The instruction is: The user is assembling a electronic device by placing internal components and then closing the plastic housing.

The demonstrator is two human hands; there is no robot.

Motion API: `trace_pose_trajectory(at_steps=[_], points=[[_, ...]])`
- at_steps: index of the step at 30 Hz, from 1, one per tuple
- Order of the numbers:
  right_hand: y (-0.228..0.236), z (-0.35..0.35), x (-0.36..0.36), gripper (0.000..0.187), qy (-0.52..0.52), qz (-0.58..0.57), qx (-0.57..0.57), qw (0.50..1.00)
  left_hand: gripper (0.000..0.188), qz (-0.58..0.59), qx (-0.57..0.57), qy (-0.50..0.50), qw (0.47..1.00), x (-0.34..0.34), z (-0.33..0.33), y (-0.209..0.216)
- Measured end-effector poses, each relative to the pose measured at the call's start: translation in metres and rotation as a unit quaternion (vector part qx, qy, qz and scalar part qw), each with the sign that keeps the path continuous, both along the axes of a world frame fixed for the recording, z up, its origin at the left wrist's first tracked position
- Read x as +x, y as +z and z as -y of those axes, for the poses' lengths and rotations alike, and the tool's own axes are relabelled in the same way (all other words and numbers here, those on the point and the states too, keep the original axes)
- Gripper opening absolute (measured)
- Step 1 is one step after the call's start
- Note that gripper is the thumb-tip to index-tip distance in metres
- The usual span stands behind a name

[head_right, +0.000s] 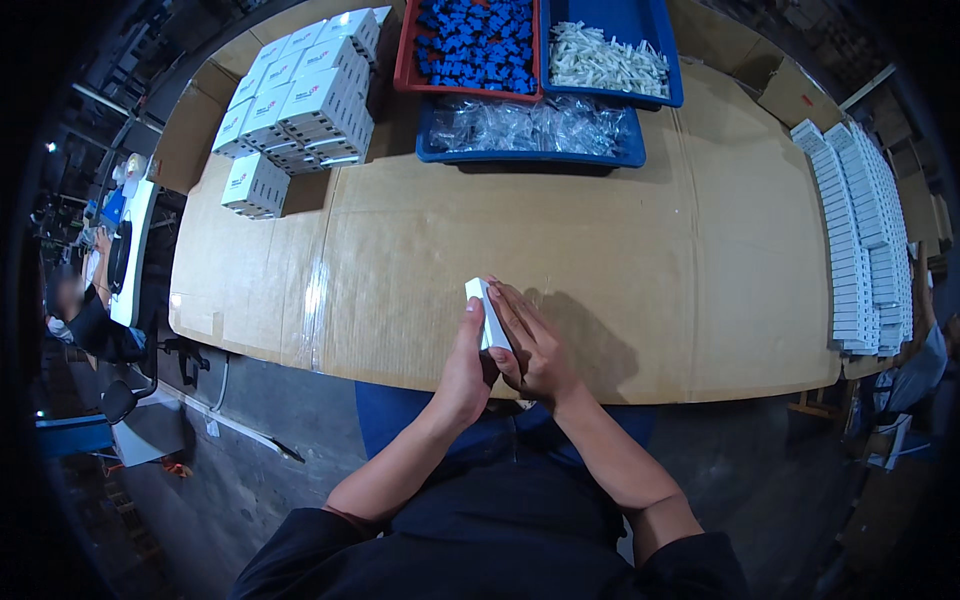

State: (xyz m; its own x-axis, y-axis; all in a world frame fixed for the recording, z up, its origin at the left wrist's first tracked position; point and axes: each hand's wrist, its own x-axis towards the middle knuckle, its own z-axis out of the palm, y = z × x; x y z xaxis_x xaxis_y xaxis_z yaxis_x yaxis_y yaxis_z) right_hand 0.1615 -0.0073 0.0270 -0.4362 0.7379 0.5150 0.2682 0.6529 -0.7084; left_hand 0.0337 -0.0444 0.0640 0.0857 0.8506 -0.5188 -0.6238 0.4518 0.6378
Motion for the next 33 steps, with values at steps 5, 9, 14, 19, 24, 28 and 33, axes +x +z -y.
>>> trace_pose_trajectory(at_steps=[5, 9, 14, 19, 24, 28, 33], points=[[0.003, 0.000, -0.001, 0.063, 0.014, -0.018, -0.023, 0.999, 0.074, 0.007, -0.010, -0.008, 1.000, -0.002, 0.002, -0.002], [0.004, -0.001, -0.001, 0.066, 0.029, -0.047, -0.063, 0.997, 0.075, -0.014, -0.010, -0.012, 1.000, -0.001, 0.001, 0.000], [0.011, -0.002, -0.009, 0.075, 0.078, -0.217, -0.244, 0.942, 0.072, -0.115, 0.077, -0.024, 0.990, -0.009, -0.003, -0.009], [0.024, 0.001, -0.003, 0.057, -0.007, -0.159, -0.265, 0.951, 0.069, -0.195, 0.186, -0.010, 0.963, -0.012, -0.005, 0.001], [0.033, 0.007, -0.001, 0.060, -0.012, -0.081, -0.211, 0.974, 0.067, -0.207, 0.211, -0.027, 0.955, -0.018, -0.007, -0.010], [0.042, 0.005, 0.003, 0.058, 0.005, -0.037, -0.225, 0.974, 0.068, -0.174, 0.203, -0.030, 0.963, -0.019, -0.007, -0.002], [0.038, 0.006, 0.005, 0.057, 0.049, 0.007, -0.192, 0.980, 0.067, -0.287, 0.241, -0.007, 0.927, -0.015, -0.006, 0.001]])
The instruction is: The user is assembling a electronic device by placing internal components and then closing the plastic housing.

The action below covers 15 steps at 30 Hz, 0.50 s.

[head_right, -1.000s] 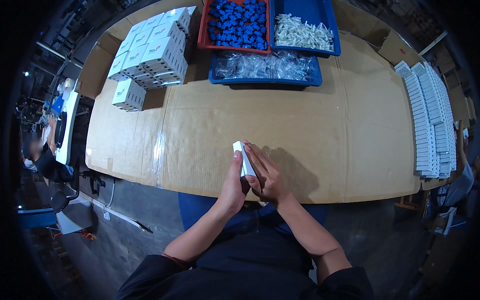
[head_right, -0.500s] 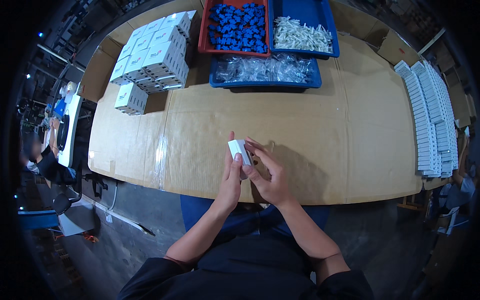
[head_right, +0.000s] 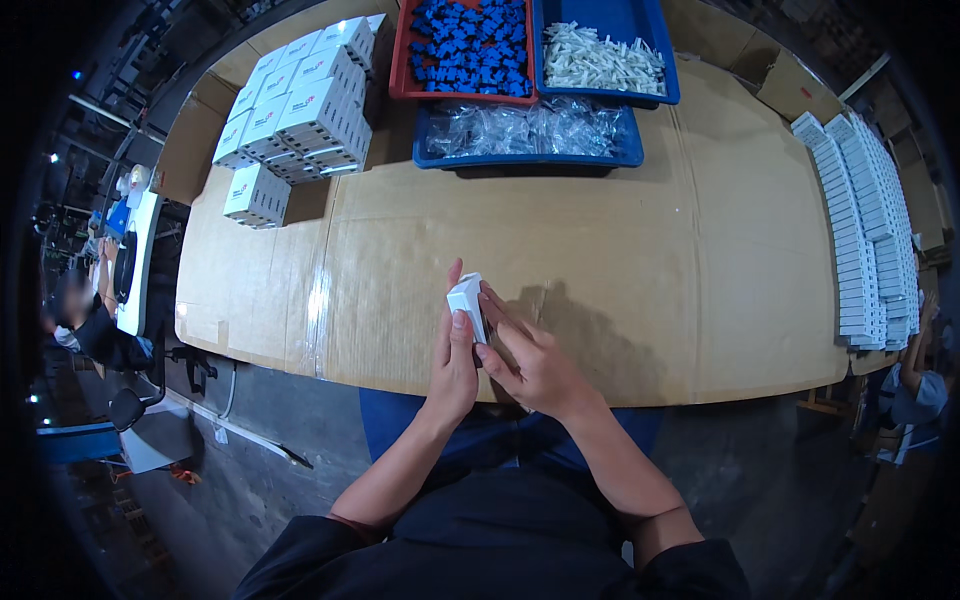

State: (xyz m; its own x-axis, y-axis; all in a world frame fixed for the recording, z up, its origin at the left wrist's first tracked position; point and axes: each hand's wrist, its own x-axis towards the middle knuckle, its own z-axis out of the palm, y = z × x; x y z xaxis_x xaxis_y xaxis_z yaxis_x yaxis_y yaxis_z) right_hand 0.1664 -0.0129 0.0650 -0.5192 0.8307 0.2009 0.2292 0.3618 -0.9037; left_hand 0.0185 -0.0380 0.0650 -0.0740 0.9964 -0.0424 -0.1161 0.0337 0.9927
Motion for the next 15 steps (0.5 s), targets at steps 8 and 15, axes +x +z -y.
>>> trace_pose_trajectory(at_steps=[8, 15], points=[[-0.002, 0.002, 0.003, 0.054, 0.016, 0.027, 0.082, 0.996, 0.067, 0.008, 0.026, 0.008, 1.000, 0.002, 0.005, -0.005], [0.008, 0.006, -0.005, 0.051, -0.001, -0.045, 0.037, 0.998, 0.078, -0.020, 0.079, -0.016, 0.997, -0.007, 0.003, -0.006]])
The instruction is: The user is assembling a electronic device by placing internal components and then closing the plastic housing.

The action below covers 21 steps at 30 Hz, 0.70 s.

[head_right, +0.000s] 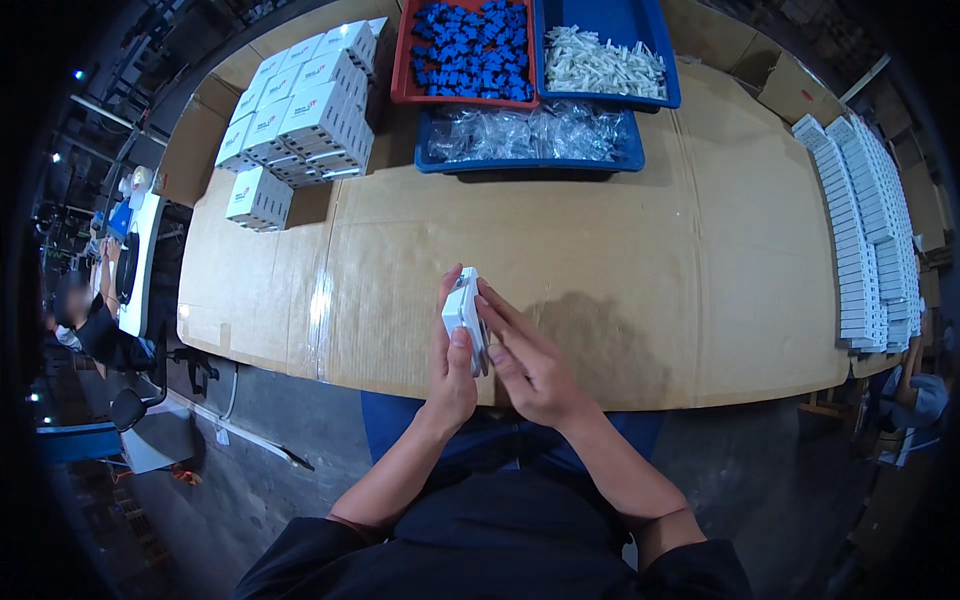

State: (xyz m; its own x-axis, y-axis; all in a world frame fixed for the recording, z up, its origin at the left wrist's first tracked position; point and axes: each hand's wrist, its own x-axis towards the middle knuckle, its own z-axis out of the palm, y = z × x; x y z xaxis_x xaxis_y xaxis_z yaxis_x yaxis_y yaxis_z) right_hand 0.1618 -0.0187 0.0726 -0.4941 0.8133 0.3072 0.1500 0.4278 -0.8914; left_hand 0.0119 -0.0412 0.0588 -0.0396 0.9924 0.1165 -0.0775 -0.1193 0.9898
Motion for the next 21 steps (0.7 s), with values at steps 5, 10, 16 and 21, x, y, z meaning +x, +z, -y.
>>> trace_pose_trajectory(at_steps=[5, 10, 16, 21], points=[[0.003, -0.003, -0.002, 0.046, -0.052, -0.218, -0.287, 0.931, 0.093, -0.026, 0.050, -0.006, 0.998, 0.001, -0.004, -0.004], [0.015, -0.001, -0.007, 0.053, -0.067, -0.204, -0.408, 0.888, 0.104, -0.012, 0.089, -0.024, 0.996, 0.002, -0.006, -0.009], [0.004, 0.020, -0.028, 0.056, -0.098, -0.298, -0.384, 0.869, 0.104, -0.106, 0.105, 0.075, 0.986, 0.000, -0.007, -0.013], [0.004, 0.028, -0.036, 0.053, -0.098, -0.265, -0.340, 0.897, 0.106, -0.162, 0.215, 0.117, 0.956, -0.002, -0.009, -0.017]])
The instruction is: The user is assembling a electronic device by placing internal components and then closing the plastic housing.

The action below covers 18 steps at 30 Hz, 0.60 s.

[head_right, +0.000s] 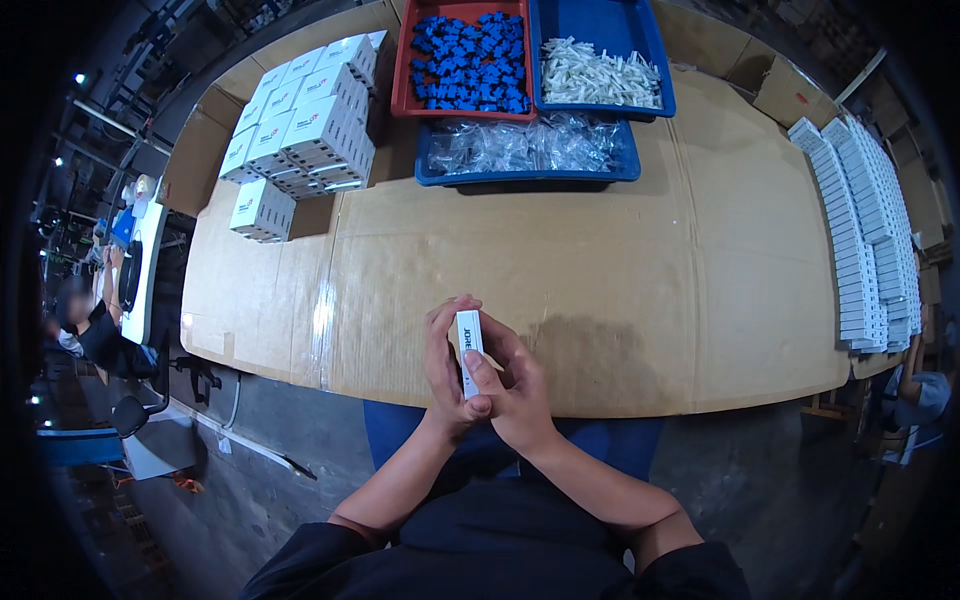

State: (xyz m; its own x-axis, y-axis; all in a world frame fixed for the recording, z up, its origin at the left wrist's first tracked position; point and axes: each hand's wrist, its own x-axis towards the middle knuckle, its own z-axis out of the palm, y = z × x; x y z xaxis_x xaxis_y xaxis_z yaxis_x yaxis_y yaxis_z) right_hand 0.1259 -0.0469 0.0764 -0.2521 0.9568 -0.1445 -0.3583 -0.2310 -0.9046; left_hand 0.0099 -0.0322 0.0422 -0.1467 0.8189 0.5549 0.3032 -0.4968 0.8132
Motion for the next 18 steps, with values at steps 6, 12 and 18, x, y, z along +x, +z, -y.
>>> trace_pose_trajectory(at_steps=[6, 12, 18], points=[[-0.001, 0.008, 0.001, 0.053, 0.015, 0.026, 0.025, 0.999, 0.098, 0.003, 0.007, 0.024, 1.000, 0.000, 0.001, 0.004], [0.001, 0.015, 0.002, 0.053, 0.025, 0.101, 0.064, 0.993, 0.090, 0.021, 0.022, 0.041, 0.999, 0.003, 0.005, 0.004], [0.009, 0.015, -0.003, 0.051, -0.018, 0.131, 0.105, 0.986, 0.087, 0.036, 0.041, 0.035, 0.998, 0.003, 0.005, 0.006]])
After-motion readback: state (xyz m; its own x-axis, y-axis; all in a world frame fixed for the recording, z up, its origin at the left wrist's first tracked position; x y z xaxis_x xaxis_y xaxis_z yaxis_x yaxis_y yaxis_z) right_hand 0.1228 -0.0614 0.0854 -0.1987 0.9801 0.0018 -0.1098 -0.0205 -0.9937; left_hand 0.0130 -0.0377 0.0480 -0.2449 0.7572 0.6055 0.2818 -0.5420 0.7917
